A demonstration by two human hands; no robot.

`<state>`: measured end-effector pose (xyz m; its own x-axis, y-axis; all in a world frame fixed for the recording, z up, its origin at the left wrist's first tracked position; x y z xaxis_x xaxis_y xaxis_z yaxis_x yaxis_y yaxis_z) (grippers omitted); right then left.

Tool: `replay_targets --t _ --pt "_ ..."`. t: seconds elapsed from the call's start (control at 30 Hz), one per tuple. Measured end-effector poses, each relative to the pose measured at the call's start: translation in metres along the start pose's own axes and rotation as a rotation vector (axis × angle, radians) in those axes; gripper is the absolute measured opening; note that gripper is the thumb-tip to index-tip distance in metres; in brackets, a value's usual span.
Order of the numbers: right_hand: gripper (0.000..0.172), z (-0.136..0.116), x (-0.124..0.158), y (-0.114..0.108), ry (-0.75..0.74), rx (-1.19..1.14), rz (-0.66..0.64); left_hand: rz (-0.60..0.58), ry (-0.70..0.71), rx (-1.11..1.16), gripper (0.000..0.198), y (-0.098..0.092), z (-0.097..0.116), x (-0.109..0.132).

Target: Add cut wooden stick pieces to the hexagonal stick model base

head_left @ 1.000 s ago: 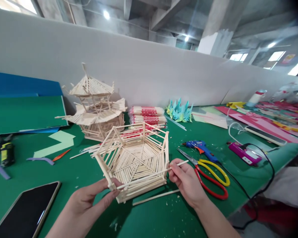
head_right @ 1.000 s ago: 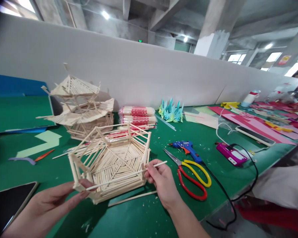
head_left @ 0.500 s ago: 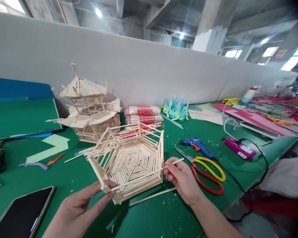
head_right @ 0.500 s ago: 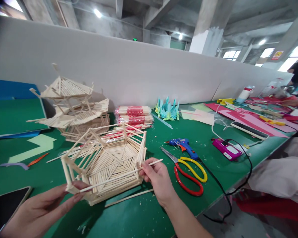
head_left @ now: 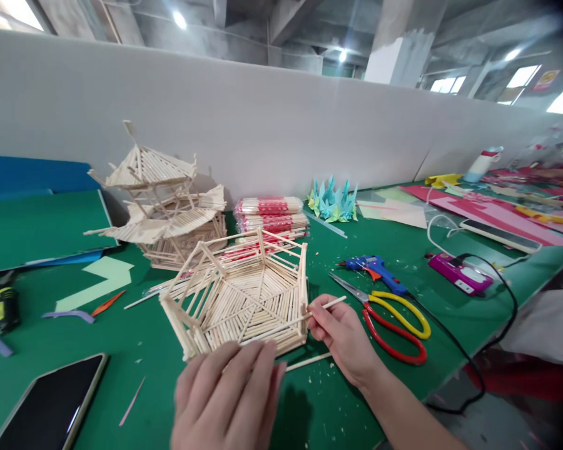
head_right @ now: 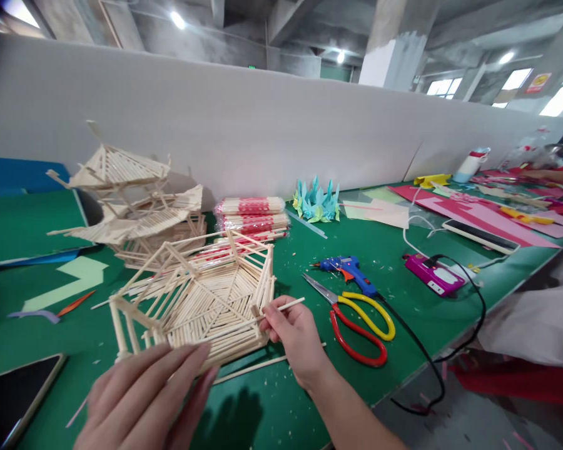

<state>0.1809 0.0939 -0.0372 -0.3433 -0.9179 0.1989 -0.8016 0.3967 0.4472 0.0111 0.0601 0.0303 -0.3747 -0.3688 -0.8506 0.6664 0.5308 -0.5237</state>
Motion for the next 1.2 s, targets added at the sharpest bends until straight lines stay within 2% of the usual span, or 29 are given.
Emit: replay_targets --t 0.03,0.13,0.23,0.43,0.63,1.2 --pt "0.028 0.001 0.000 0.000 0.000 -0.001 -0.001 -0.018 0.038 -0.063 0.025 0.011 0.005 -0.011" --pt "0.029 0.002 0.000 0.001 0.004 -0.007 -0.006 -0.157 -0.021 -0.108 0.017 0.039 0.007 -0.032" --pt "0.030 0.002 0.000 0.002 0.009 -0.014 -0.016 -0.244 -0.098 -0.070 0.013 0.050 0.006 -0.036" --pt "0.029 0.003 -0.002 0.002 0.009 -0.017 -0.023 -0.219 -0.175 -0.018 0.013 0.049 0.010 -0.040" --pt "0.029 0.002 -0.002 0.003 0.019 -0.022 -0.031 -0.252 -0.144 -0.022 0.011 0.053 0.010 -0.040" --pt "0.029 0.001 -0.002 0.003 0.006 -0.024 -0.026 -0.312 -0.172 0.008 0.015 0.057 0.004 -0.031"
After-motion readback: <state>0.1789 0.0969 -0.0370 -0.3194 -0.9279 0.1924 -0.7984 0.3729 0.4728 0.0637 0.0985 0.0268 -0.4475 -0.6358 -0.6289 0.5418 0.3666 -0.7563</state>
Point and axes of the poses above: each hand's wrist, its own x-axis away from the middle knuckle, its own y-axis out of the palm, z = x × y, the point moved 5 cm from there along -x, towards the middle knuckle, and after that the axes turned 10 degrees about z, right-handed, at the moved point
